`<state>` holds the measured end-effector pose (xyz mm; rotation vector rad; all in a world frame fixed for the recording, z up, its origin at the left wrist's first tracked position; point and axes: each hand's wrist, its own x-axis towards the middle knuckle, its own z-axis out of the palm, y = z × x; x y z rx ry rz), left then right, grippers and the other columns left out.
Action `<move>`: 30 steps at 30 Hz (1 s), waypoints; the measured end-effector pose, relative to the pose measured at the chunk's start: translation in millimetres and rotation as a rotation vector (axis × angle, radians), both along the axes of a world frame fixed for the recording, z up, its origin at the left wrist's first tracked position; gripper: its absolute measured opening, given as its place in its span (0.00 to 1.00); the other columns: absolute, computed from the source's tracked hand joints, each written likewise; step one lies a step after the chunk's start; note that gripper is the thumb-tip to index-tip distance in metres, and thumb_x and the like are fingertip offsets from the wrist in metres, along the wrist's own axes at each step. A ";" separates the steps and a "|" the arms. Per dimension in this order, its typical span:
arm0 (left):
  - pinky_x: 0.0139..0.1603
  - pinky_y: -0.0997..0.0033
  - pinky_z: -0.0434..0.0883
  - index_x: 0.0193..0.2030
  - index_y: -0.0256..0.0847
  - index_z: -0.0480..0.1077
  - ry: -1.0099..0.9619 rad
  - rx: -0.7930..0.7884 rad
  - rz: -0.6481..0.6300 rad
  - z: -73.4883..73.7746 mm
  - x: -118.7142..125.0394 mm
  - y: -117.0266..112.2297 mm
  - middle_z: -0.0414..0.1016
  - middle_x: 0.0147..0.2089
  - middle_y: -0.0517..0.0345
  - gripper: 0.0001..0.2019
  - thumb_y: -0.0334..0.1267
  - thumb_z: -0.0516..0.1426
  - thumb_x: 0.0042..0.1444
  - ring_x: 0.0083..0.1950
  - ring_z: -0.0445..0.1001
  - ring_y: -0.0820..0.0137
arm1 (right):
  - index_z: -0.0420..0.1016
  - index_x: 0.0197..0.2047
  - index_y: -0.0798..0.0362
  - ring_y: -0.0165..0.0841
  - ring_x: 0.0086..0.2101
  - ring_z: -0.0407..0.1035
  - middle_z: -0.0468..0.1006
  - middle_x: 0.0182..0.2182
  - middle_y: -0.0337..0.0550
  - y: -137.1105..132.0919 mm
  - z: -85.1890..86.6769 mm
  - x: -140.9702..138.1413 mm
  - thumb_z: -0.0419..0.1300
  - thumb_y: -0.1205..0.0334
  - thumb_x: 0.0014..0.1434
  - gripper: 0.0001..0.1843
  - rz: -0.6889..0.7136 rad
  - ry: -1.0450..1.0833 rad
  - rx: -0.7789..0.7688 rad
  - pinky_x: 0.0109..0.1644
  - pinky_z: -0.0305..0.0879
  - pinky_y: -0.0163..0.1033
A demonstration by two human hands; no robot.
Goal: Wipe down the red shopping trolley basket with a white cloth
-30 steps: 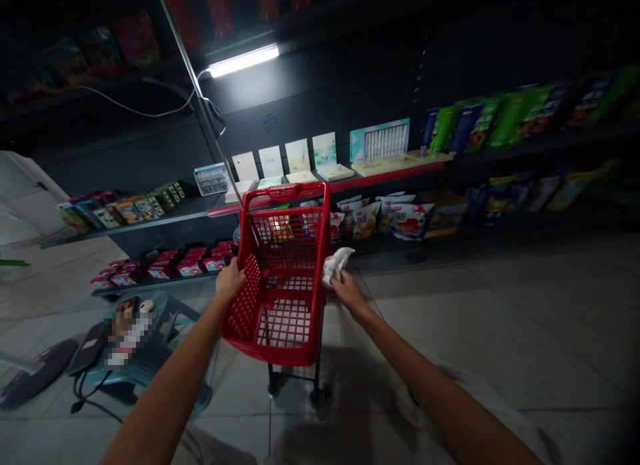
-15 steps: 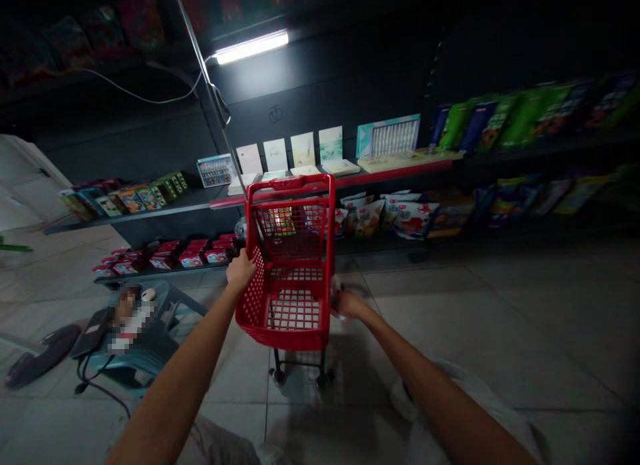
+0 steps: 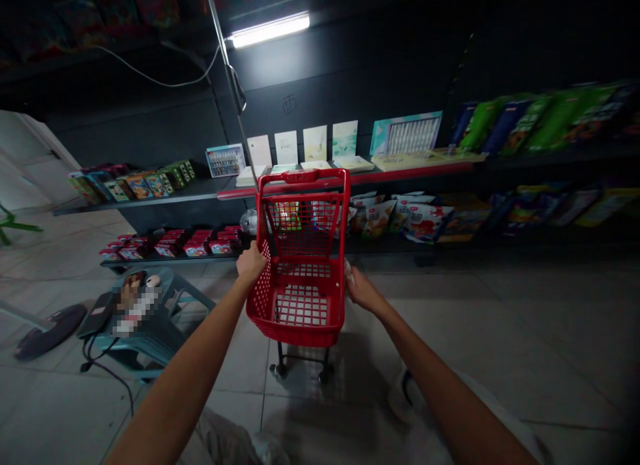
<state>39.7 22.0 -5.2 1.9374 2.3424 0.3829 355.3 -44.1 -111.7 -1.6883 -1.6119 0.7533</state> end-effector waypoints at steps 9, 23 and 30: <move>0.49 0.55 0.71 0.60 0.42 0.63 -0.025 -0.030 0.027 3.3 0.4 1.4 0.78 0.52 0.37 0.21 0.45 0.51 0.63 0.53 0.78 0.50 | 0.74 0.46 0.56 0.35 0.27 0.74 0.81 0.32 0.50 -5.8 -12.8 -2.1 0.54 0.62 0.58 0.14 0.045 -0.014 -0.151 0.31 0.68 0.34; 0.49 0.57 0.71 0.58 0.41 0.64 -0.087 -0.022 0.073 1.8 23.1 17.6 0.78 0.52 0.36 0.22 0.45 0.57 0.59 0.54 0.78 0.49 | 0.70 0.53 0.51 0.36 0.34 0.74 0.80 0.37 0.45 -30.0 35.4 8.2 0.53 0.55 0.60 0.20 -0.036 0.119 0.085 0.41 0.70 0.39; 0.49 0.56 0.71 0.60 0.42 0.63 -0.127 -0.029 0.062 -1.5 17.5 30.2 0.78 0.52 0.37 0.26 0.49 0.59 0.57 0.54 0.77 0.48 | 0.73 0.51 0.57 0.34 0.17 0.67 0.77 0.23 0.45 -44.7 -10.3 1.2 0.58 0.55 0.58 0.21 0.174 0.257 -0.423 0.29 0.72 0.45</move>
